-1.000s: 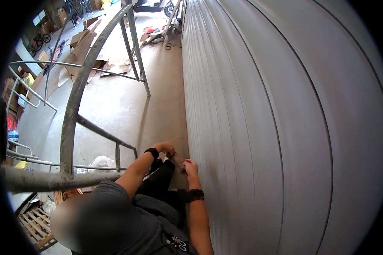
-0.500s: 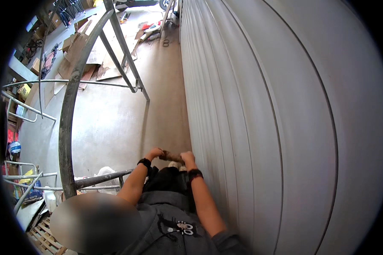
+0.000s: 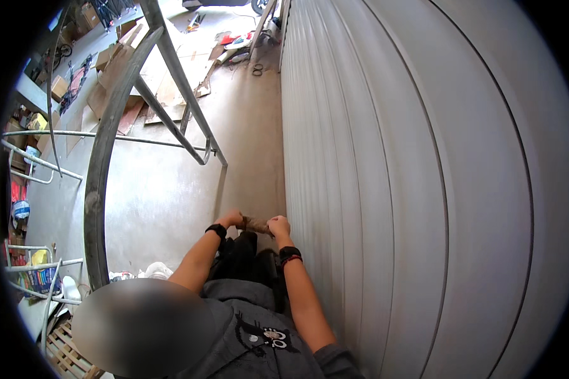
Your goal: The person uses a cloth to wipe a white corrugated wall surface outdoors, then walks into a garage and continues wiping the interior of a white roll-up door. The person moves between different sections of the wall and door, rubbing the cloth against the surface.
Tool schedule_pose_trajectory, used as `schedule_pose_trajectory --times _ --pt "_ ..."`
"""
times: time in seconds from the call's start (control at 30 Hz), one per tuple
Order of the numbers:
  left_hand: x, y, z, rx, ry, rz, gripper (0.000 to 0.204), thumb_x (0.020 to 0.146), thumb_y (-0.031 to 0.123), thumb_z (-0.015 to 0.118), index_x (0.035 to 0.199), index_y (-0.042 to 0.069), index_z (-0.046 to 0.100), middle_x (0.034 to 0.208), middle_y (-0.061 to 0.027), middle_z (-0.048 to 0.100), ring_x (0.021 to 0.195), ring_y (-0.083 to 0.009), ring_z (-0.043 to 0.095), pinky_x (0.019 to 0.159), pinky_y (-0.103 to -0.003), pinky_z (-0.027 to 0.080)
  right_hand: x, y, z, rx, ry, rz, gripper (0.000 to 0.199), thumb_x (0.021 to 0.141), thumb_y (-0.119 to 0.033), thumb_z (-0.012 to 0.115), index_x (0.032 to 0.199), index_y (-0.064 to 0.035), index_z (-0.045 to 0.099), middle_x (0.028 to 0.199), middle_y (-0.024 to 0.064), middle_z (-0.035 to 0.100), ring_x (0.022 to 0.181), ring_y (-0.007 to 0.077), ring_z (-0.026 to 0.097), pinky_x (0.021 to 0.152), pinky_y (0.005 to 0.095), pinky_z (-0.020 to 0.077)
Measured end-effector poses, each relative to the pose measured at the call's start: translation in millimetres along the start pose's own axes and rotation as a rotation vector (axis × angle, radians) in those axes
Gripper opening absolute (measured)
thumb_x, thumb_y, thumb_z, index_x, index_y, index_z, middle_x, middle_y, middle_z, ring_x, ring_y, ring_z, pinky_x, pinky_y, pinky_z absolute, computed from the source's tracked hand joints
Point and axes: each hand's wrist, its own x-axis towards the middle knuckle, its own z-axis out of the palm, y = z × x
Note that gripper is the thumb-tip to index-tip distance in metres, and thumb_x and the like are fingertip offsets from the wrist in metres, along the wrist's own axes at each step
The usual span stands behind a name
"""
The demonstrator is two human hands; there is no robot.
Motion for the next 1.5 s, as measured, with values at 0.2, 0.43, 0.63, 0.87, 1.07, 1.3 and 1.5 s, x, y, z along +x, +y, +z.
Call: schedule_pose_trajectory --times 0.2,0.43,0.63,0.87,1.07,1.3,1.5 --pt "4.4 79.8 -126.3 0.175 -0.185 0.187 0.023 0.067 0.018 0.058 0.082 0.003 0.067 0.091 -0.0193 0.062 0.085 -0.0333 0.061 0.072 -0.039 0.048 48.1 -56.3 -42.7 0.099 0.063 0.019 0.019 0.066 -0.016 0.065 0.078 -0.0026 0.067 0.078 0.011 0.065 0.072 0.0214 0.062 0.068 0.0318 0.0486" --pt "71.0 120.5 -201.1 0.032 -0.138 0.139 0.034 0.063 0.026 0.061 0.084 0.0 0.066 0.088 -0.0225 0.062 0.082 -0.035 0.061 0.072 -0.038 0.049 121.8 -137.1 -70.2 0.131 0.138 0.239 0.024 0.071 -0.019 0.059 0.088 -0.0026 0.066 0.088 0.0168 0.064 0.085 0.0279 0.061 0.076 0.0394 0.0483" --pt "142.1 123.2 -249.1 -0.201 -0.135 0.092 0.045 0.066 0.044 0.066 0.08 0.001 0.066 0.073 -0.017 0.063 0.068 -0.0279 0.062 0.061 -0.037 0.048 275.8 -152.0 -64.4 -0.202 0.022 0.1 0.03 0.074 -0.023 0.054 0.09 0.0 0.064 0.094 0.0208 0.062 0.091 0.0335 0.059 0.078 0.0408 0.0469" --pt "236.9 161.9 -387.0 -0.451 -0.005 0.139 0.044 0.076 0.04 0.056 0.088 -0.002 0.063 0.078 -0.0177 0.064 0.071 -0.0288 0.063 0.066 -0.037 0.049 387.2 -277.9 -99.7 -0.278 0.23 -0.279 0.031 0.072 -0.024 0.057 0.076 0.0062 0.062 0.069 0.0186 0.062 0.061 0.0266 0.061 0.055 0.0365 0.0475" --pt "283.8 182.5 -488.6 -0.314 0.19 0.113 0.045 0.074 0.044 0.055 0.084 0.0 0.065 0.083 -0.0204 0.063 0.077 -0.0352 0.061 0.07 -0.04 0.048 482.8 -386.7 -100.4 -0.295 0.093 -0.256 0.026 0.073 -0.025 0.056 0.074 -0.0005 0.065 0.072 0.0165 0.064 0.062 0.0293 0.061 0.056 0.0389 0.0483" --pt "373.4 168.1 -526.6 -0.347 0.25 0.058 0.048 0.072 0.045 0.056 0.082 -0.001 0.065 0.083 -0.0221 0.062 0.079 -0.037 0.06 0.07 -0.042 0.048 616.4 -464.0 -86.8 -0.151 -0.201 -0.074 0.021 0.071 -0.015 0.061 0.068 0.0056 0.061 0.067 0.0169 0.062 0.057 0.0291 0.061 0.053 0.0412 0.0487" --pt "418.0 138.9 -610.5 -0.56 0.329 -0.068 0.052 0.071 0.048 0.056 0.088 -0.001 0.062 0.087 -0.0226 0.061 0.082 -0.036 0.059 0.072 -0.041 0.046 662.4 -594.1 -67.6 0.216 -0.399 -0.257 0.022 0.07 -0.016 0.063 0.068 0.0057 0.06 0.068 0.0176 0.06 0.051 0.0299 0.059 0.045 0.043 0.0472"
